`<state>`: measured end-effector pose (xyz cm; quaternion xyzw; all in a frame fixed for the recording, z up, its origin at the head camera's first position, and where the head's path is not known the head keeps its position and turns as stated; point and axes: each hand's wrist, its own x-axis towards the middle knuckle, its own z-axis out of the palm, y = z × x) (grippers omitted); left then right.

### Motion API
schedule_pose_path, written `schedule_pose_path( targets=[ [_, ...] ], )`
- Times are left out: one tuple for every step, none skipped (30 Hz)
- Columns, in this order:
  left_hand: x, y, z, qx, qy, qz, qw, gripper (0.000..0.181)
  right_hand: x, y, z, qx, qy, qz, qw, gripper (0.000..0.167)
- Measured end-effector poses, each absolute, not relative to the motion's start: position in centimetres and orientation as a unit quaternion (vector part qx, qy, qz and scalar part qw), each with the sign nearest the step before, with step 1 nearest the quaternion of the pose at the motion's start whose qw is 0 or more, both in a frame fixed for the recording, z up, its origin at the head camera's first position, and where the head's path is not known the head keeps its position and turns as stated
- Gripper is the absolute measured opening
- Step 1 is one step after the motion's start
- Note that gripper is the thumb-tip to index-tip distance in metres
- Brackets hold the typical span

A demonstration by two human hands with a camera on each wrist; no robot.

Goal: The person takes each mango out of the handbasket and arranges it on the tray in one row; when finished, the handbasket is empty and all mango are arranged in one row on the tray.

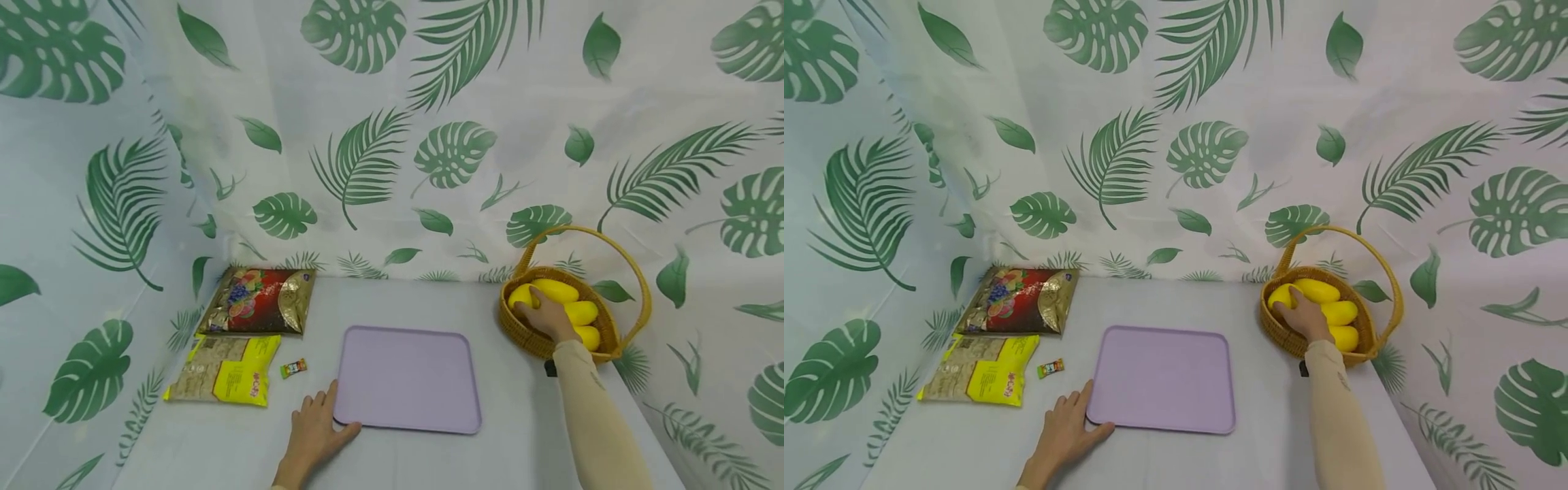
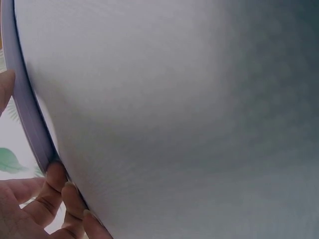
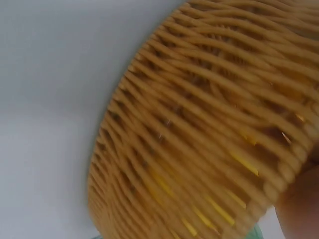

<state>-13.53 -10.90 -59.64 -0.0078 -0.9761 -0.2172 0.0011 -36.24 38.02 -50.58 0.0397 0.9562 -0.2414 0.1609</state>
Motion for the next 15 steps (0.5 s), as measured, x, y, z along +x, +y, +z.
schedule_pose_path(
  targets=[
    [-13.6,-10.9,-59.6,-0.007,-0.976,-0.217,0.001,0.097,-36.1,38.0,-50.4,0.04,0.956,-0.245,0.156,0.096],
    [-13.6,-10.9,-59.5,-0.007,-0.976,-0.218,0.0,0.097,-36.0,38.0,-50.1,0.039,0.956,-0.247,0.151,0.096],
    [-13.7,-10.9,-59.4,-0.007,-0.976,-0.219,-0.002,0.098,-35.8,38.0,-50.0,0.041,0.956,-0.25,0.148,0.096],
    [-13.7,-10.9,-59.4,-0.006,-0.976,-0.22,-0.005,0.098,-35.6,38.0,-49.8,0.042,0.956,-0.251,0.145,0.097],
    [-13.7,-10.9,-59.3,-0.004,-0.976,-0.22,-0.009,0.098,-35.5,38.0,-49.7,0.044,0.956,-0.252,0.143,0.097],
    [-13.7,-10.9,-59.3,-0.004,-0.975,-0.22,-0.011,0.098,-35.3,38.0,-49.6,0.047,0.955,-0.255,0.141,0.097],
    [-13.7,-10.9,-59.2,-0.003,-0.975,-0.222,-0.014,0.098,-35.2,38.1,-49.5,0.051,0.955,-0.258,0.139,0.098],
    [-13.6,-10.9,-59.2,-0.004,-0.975,-0.222,-0.016,0.098,-35.0,38.1,-49.5,0.054,0.954,-0.26,0.138,0.099],
    [-13.6,-10.9,-59.2,-0.004,-0.975,-0.222,-0.017,0.098,-34.8,38.2,-49.5,0.057,0.954,-0.262,0.136,0.099],
    [-13.6,-10.8,-59.2,-0.005,-0.975,-0.221,-0.018,0.098,-34.6,38.2,-49.4,0.059,0.953,-0.265,0.132,0.1],
    [-13.5,-10.8,-59.3,-0.005,-0.975,-0.221,-0.019,0.099,-34.4,38.2,-49.3,0.061,0.952,-0.27,0.127,0.1],
    [-13.5,-10.8,-59.3,-0.006,-0.975,-0.222,-0.02,0.099,-34.2,38.2,-49.2,0.062,0.952,-0.274,0.121,0.1],
    [-13.5,-10.8,-59.3,-0.006,-0.975,-0.222,-0.021,0.099,-34.0,38.2,-49.1,0.061,0.952,-0.278,0.115,0.1],
    [-13.4,-10.8,-59.4,-0.006,-0.975,-0.222,-0.021,0.099,-33.8,38.2,-49.0,0.06,0.952,-0.28,0.108,0.1],
    [-13.4,-10.8,-59.4,-0.006,-0.975,-0.222,-0.02,0.099,-33.5,38.0,-48.8,0.058,0.952,-0.284,0.101,0.1]
  ],
)
